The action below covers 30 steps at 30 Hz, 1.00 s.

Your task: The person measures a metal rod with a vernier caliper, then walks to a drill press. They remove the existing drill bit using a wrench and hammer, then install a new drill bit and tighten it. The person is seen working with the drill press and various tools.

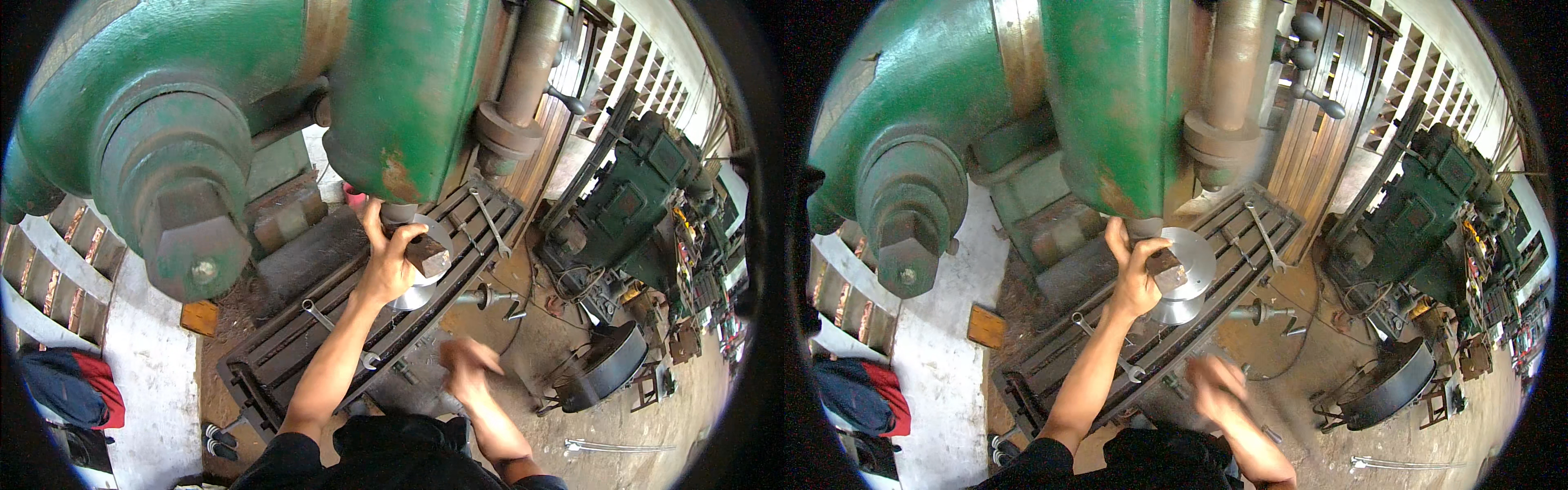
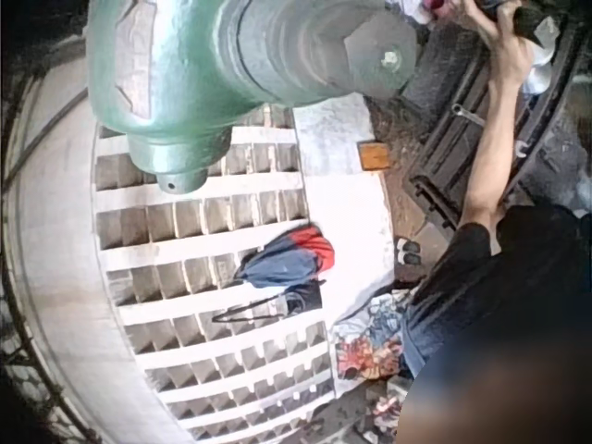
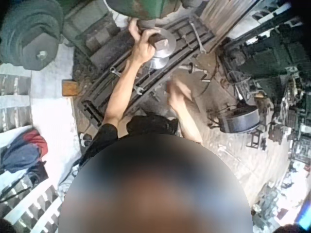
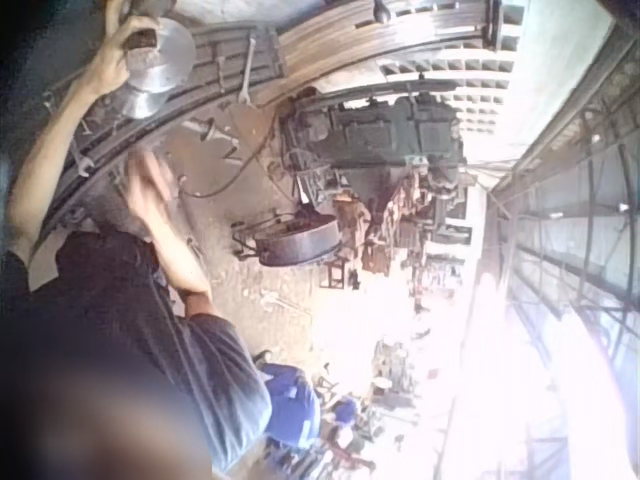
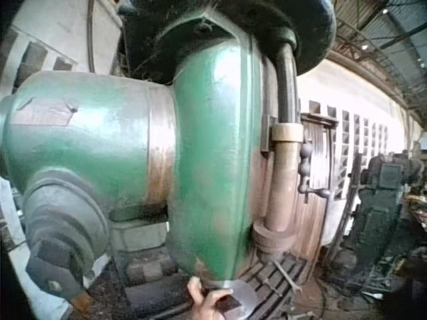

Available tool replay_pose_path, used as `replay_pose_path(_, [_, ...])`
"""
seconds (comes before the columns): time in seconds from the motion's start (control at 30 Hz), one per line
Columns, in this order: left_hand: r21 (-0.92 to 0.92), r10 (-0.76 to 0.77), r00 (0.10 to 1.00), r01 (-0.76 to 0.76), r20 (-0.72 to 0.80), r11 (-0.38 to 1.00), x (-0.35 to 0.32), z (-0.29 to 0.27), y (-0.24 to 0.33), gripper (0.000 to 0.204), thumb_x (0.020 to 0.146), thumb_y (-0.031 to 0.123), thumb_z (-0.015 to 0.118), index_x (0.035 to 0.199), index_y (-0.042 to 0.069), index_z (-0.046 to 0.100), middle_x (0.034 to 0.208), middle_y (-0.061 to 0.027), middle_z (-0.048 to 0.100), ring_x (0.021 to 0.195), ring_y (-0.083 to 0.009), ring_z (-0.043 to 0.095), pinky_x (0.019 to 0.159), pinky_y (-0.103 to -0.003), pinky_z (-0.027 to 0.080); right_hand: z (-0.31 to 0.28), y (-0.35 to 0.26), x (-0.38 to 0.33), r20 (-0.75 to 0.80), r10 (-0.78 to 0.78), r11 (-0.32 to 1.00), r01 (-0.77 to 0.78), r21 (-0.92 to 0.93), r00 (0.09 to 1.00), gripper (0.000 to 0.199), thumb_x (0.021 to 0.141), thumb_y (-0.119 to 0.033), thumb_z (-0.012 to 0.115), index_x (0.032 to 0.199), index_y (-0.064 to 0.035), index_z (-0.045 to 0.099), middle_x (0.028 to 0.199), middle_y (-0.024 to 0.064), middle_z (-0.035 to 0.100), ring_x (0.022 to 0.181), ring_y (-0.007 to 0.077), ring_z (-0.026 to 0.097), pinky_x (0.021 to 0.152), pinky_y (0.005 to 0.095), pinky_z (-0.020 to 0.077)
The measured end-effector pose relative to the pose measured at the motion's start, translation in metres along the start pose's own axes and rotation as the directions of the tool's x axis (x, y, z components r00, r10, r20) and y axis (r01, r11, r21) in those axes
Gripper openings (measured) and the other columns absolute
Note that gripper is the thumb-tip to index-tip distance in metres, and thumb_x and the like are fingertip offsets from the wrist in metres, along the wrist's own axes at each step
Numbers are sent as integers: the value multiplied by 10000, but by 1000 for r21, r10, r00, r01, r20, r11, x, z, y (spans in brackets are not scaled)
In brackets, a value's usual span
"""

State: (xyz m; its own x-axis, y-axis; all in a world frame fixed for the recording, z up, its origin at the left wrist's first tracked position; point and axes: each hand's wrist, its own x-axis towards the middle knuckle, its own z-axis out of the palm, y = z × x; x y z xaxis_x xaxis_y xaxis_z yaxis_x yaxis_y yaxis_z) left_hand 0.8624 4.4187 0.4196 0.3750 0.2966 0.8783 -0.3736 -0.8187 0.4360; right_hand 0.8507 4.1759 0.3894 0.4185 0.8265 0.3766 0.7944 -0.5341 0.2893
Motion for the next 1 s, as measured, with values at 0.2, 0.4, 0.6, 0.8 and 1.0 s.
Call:
replay_pose_path(0.2, [54,23,1000,-23,2,998,0,-1,2,435,740,230,838,1104,165,609,1384,-182,198,1281,-411,346,1049,-473,319,5,-23,8,-47,344,-256,142,956,938,348,1016,-234,464,720,-60,411,520,-5,367,466,108,390,424,271,280])
replay_pose_path(0.4, [-29,31,999,-31,-10,999,2,0,5,389,788,-35,639,1138,127,587,1437,-256,182,1357,-485,255,1104,-518,287,-15,-10,4,98,341,-109,-64,992,935,342,1004,-205,515,700,-62,451,529,19,419,481,118,394,442,279,300])
replay_pose_path(0.6, [46,13,1000,-13,-8,999,1,0,5,356,799,-20,631,1122,124,595,1427,-262,196,1346,-496,257,1118,-526,260,-16,-9,12,-480,417,-198,593,780,771,475,991,-296,503,590,-124,316,505,-21,309,413,116,282,407,305,211])
replay_pose_path(0.8, [-52,1,999,-3,-34,999,1,3,5,385,772,-58,602,1113,121,601,1437,-261,198,1350,-493,253,1116,-529,260,-10,-18,18,125,323,-81,-105,991,938,330,1004,-202,479,717,-39,471,538,23,442,454,119,395,421,287,310])
replay_pose_path(1.0, [-79,-50,999,48,-20,996,2,2,4,390,738,-51,645,1086,123,624,1423,-221,166,1357,-468,284,1140,-495,211,-20,-20,26,283,270,-31,-285,958,920,358,977,-212,577,693,-37,450,514,30,398,456,128,341,419,303,283])
